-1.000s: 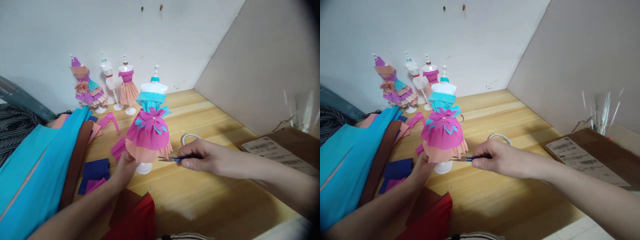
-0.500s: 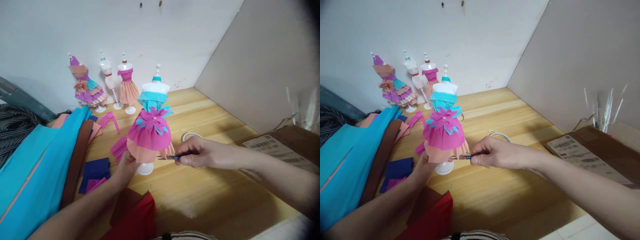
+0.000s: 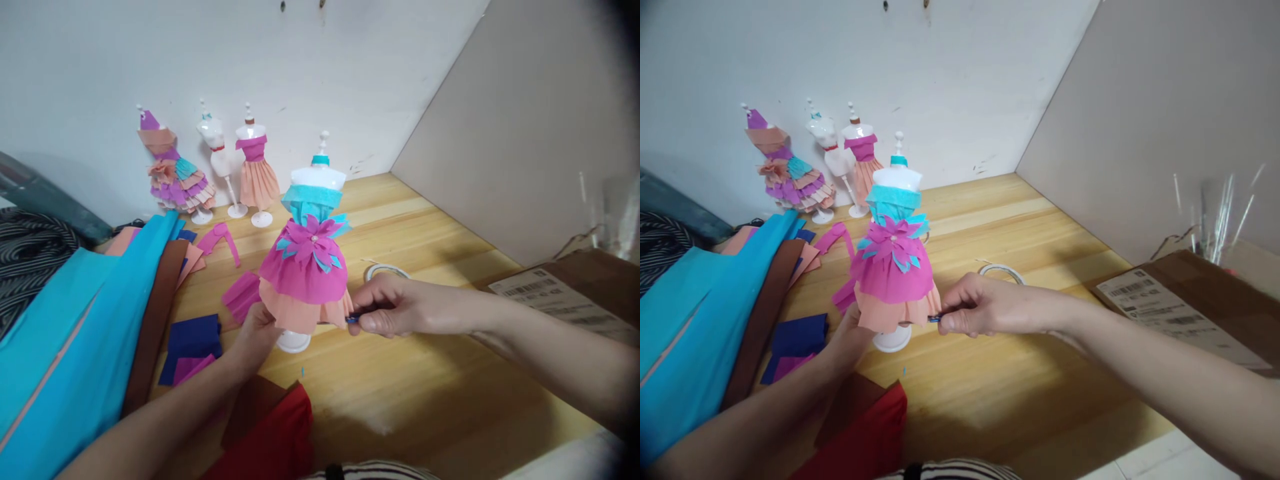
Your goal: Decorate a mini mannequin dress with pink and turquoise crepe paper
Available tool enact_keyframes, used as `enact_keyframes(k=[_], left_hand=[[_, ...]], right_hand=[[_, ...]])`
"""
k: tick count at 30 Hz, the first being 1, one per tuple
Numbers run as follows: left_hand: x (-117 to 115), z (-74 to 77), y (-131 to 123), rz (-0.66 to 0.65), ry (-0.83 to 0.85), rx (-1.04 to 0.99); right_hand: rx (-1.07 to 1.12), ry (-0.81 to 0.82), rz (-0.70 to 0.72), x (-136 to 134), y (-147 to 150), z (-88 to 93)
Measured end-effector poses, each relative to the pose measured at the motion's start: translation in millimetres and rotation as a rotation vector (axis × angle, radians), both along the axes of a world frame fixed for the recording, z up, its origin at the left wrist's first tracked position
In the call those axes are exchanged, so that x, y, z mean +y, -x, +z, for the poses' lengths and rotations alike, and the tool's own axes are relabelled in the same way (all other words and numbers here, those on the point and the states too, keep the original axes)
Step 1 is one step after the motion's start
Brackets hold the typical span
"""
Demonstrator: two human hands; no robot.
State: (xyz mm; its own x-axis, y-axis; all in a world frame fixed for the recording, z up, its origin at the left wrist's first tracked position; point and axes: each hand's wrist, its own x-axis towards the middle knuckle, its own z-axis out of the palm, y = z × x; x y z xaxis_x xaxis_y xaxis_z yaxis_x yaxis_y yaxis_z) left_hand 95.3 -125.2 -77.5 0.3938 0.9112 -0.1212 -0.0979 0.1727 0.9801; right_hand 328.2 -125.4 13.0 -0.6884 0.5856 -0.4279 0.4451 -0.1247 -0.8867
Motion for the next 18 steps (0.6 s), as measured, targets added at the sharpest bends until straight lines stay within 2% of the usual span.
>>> enact_keyframes(k=[5, 11, 18], left_hand=[[-0.3, -2.5, -0.9, -0.017, 0.011, 0.003], [0.1, -3.5, 0.4, -0.001, 0.027, 0.000], [1.4, -4.9, -0.2, 0.033, 0.013, 0.028]], right_hand=[[0.056, 0.005, 0.038, 0.5, -0.2, -3.8], [0.106, 0.107, -0.028, -3.9, -5.4, -11.6], [0.026, 0.037, -0.029, -5.8, -7.6, -14.5]])
